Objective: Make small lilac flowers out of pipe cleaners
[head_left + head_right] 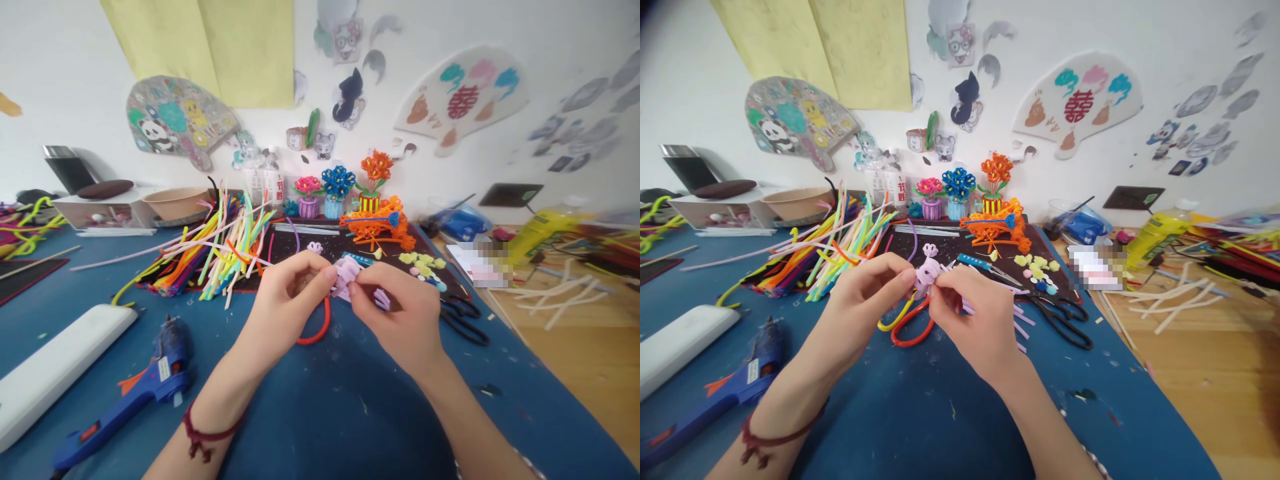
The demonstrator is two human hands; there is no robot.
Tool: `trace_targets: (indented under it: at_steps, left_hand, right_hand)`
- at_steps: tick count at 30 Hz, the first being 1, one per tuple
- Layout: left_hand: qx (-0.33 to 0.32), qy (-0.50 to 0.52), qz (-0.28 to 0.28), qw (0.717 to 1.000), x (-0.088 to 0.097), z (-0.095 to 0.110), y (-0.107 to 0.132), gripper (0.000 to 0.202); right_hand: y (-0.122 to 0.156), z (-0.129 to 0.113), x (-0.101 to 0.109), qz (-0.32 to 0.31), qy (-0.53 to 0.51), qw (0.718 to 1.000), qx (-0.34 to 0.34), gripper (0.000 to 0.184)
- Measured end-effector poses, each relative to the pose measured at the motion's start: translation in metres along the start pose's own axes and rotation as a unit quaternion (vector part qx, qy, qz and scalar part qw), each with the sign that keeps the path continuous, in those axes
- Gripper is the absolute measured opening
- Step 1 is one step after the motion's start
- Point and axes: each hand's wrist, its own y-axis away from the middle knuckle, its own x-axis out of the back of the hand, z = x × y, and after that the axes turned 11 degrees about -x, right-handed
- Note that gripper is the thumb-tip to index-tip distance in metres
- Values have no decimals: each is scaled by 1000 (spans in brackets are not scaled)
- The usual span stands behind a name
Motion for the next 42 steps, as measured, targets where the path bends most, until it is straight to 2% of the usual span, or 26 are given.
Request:
trace_targets:
  at_steps: [4,7,10,12,15,17,21,25,28,33,38,42]
  left_hand:
    - [0,-1,5,1000,-1,1,0,20]
    - [-10,-37,0,999,-1,2,0,21]
    - [-45,-104,-26,993,1,3,0,19]
    - [-95,-186,-42,977,1,1,1,15]
    - [-184,-311,-40,932,0,-2,3,10]
    - [-216,-366,-35,905,-2,-5,5,13]
    - [-237,-437,-24,867,-5,-9,6,15]
    - [-271,-454,-23,849,-7,-8,7,17]
    - [-266,-447,-46,853,-9,-6,7,21]
    - [-210,-424,-60,879,-11,-3,8,19]
    - [-226,-442,-44,867,-11,-4,9,22]
    - [-202,-439,-73,873,-12,-7,10,20]
  right_hand:
    - [0,-2,0,-4,24,1000,-15,15]
    - [0,-2,0,-7,20,998,-58,14]
    - [-2,-1,1,-25,-27,992,-119,15]
    - [-4,-1,2,-54,-83,980,-174,17]
    - [-8,-1,4,-109,-171,945,-255,20]
    - [-9,-1,5,-137,-198,929,-283,22]
    - [-10,0,6,-130,-162,938,-279,23]
    - [-10,1,6,-115,-120,951,-260,21]
    - [-10,2,7,-112,-101,960,-236,20]
    - [-8,4,7,-105,-65,972,-201,18]
    - [-7,5,6,-105,-42,975,-189,17]
    - [-8,4,6,-105,-45,975,-190,17]
